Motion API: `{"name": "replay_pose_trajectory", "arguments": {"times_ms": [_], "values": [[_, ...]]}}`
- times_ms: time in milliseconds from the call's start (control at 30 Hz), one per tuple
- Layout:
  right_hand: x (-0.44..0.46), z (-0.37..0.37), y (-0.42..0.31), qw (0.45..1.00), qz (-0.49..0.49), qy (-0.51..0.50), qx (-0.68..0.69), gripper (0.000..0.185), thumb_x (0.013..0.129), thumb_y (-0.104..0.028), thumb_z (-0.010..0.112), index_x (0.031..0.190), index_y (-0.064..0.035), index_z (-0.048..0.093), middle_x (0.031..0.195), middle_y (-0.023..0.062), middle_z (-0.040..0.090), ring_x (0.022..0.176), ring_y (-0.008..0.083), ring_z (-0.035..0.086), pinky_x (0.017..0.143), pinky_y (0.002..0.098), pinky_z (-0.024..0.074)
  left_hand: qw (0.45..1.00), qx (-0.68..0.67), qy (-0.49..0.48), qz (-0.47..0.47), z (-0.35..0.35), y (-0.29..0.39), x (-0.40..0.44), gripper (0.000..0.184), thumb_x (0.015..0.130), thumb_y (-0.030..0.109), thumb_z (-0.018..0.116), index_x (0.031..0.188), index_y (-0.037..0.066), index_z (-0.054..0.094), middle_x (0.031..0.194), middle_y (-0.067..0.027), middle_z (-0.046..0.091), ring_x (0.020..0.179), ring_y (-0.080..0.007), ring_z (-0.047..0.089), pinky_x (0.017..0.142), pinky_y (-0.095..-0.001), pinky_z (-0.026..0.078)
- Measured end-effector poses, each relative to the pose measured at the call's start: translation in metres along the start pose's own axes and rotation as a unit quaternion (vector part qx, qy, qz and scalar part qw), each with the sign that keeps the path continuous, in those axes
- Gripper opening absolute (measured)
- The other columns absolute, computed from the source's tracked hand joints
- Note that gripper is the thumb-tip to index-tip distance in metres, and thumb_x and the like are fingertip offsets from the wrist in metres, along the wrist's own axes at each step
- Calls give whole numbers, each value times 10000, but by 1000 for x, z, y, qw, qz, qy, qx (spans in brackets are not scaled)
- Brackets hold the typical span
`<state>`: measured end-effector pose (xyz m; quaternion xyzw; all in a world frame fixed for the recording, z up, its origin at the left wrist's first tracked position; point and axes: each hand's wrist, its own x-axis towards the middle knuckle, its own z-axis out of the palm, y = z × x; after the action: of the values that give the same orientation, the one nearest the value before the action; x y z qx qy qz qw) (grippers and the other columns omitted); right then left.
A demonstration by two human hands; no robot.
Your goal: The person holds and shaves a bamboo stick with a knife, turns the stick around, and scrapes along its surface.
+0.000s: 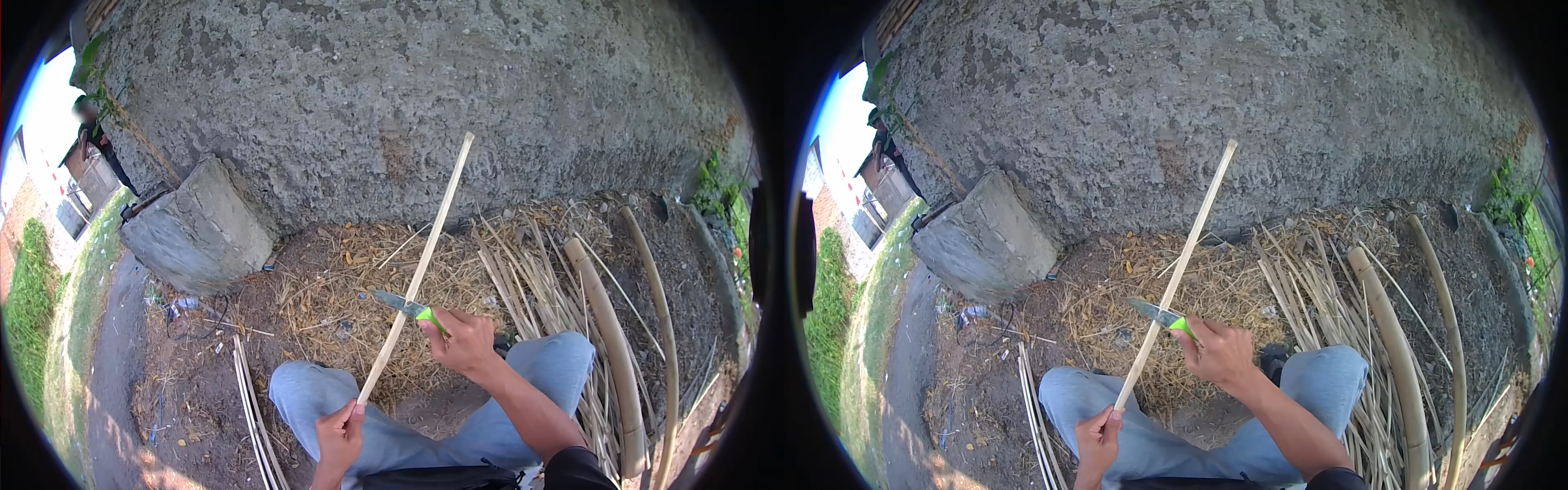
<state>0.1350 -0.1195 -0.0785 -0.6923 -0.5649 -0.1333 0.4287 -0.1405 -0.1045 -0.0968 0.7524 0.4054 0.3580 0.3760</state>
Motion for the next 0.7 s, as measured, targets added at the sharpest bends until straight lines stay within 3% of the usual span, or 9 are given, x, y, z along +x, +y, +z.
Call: {"name": "replay_pose_trajectory", "arguments": {"times_ms": [33,100,200,300,400,533,600,700], "values": [[0,1,1,1000,1,2,-1,227,884,-294,703,970,-85,718,636,80,666,439,245,618,363,383,430,1000,0,-2,2,-3,1,-3,224,991,157,609,993,-34,726,554,-17,566,476,-40,486,453,-232,373],[2,3,2,1000,5,2,14,230,887,-295,700,973,-83,716,639,83,669,439,246,617,359,388,431,994,22,-48,-92,-13,3,-13,202,964,144,653,1070,-19,706,722,-54,618,634,-94,538,560,-279,433],[2,2,3,1000,-8,6,12,228,888,-297,700,951,-78,713,630,80,664,441,250,616,355,383,423,991,18,-11,-133,-17,1,-30,224,930,172,656,1089,28,720,615,-106,553,549,-143,527,549,-319,448],[5,-1,8,998,43,-13,31,216,890,-293,699,920,-79,711,622,74,661,444,252,615,356,375,414,997,35,9,-68,-21,-12,-47,238,951,138,628,1139,12,702,606,-93,527,535,-135,494,528,-298,425],[7,0,6,999,11,22,27,202,894,-289,695,910,-89,715,599,75,650,442,249,612,361,367,407,997,72,22,-27,-30,-12,-59,224,952,131,621,1118,6,703,596,-94,497,530,-129,472,519,-302,418],[14,-3,26,998,32,43,30,199,898,-283,690,901,-87,723,570,81,631,435,258,601,386,389,413,991,105,-31,-71,-50,0,-72,216,953,135,617,1100,3,704,593,-113,488,525,-140,482,518,-320,426],[26,-12,48,991,134,-7,-20,220,905,-294,680,874,-80,725,549,89,611,439,277,592,417,413,418,991,126,-15,-43,-56,-11,-90,201,951,137,616,1075,8,707,593,-129,493,517,-161,502,520,-340,436],[24,-13,45,994,112,8,-13,220,911,-292,674,867,-85,732,538,103,592,439,295,573,440,423,411,986,152,-38,-60,-67,-10,-101,192,954,132,608,1060,4,704,631,-140,543,546,-168,527,535,-348,448]]}}
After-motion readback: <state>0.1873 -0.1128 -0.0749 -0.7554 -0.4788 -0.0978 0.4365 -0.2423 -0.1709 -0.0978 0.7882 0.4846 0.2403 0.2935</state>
